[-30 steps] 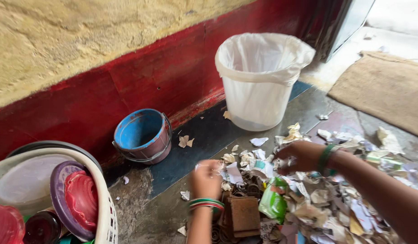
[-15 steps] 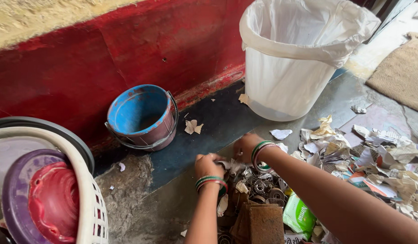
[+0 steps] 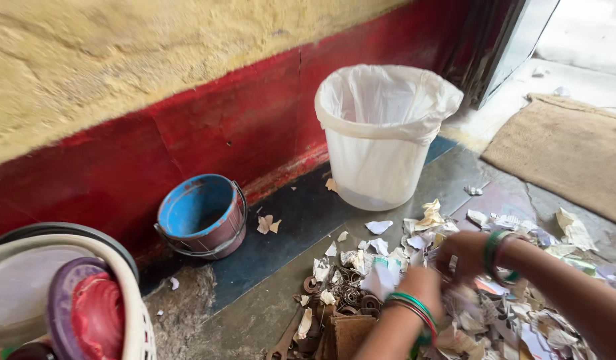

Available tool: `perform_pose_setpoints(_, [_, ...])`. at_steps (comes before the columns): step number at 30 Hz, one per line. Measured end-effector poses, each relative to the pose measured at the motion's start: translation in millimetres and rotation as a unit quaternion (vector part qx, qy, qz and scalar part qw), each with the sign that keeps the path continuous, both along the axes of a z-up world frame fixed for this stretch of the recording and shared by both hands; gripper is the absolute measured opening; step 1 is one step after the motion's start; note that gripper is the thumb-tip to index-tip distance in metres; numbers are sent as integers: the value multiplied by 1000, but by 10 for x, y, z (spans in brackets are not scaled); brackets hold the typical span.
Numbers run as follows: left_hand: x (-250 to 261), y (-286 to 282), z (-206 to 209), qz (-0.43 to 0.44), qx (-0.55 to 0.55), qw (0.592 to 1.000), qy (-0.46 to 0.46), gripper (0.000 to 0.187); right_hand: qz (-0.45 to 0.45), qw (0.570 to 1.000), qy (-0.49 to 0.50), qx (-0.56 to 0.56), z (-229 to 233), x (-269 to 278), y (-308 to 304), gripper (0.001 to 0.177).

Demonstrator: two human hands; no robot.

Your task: The person sorts through a pile of mixed recyclables on the floor, picking up bottle caps, plastic containers, and metal pieces. They place the sorted items into a white basket and a blue bucket.

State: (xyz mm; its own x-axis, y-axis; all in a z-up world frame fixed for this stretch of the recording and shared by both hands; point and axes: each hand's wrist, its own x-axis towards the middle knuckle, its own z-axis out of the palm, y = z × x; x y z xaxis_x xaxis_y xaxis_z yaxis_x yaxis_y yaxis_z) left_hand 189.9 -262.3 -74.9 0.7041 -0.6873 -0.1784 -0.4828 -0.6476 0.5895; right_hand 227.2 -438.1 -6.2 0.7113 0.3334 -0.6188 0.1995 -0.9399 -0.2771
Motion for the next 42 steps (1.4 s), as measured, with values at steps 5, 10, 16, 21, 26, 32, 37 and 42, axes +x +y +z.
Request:
perform_pose_setpoints(5, [19, 289, 251, -79, -143, 986, 45, 49, 52, 999, -3, 6, 290, -99, -32, 57])
perform_pose_setpoints(10, [731, 1344, 212, 230, -250, 939, -52, 26, 6, 989, -142, 35, 0, 537, 518, 43])
perform_pose_setpoints(16, [1357, 2472, -116, 384, 74, 919, -40, 142, 67, 976, -187, 91, -543, 1157, 1418, 87])
perform_pose_setpoints(21, [1625, 2721, -569, 342, 126, 931, 7, 150, 134, 985, -104, 43, -631, 1203, 1516, 84])
perform_pose_setpoints(26, [1500, 2084, -932, 213, 29, 975, -60, 88, 21, 997, -65, 28, -847, 1032, 1117, 45])
perform_pose_setpoints(32, [1103, 1240, -578, 151, 5, 981, 126, 76, -1, 999, -50, 11, -934, 551, 428, 22])
perform_pose_setpoints(37, [1086, 1048, -221, 76, -93, 970, 212, 65, 73, 996, 56, 4, -631, 310, 285, 30])
perform_pose_setpoints(42, [1410, 1331, -175, 122, -200, 969, 79, 33, 90, 996, -20, -3, -325, 591, 471, 36])
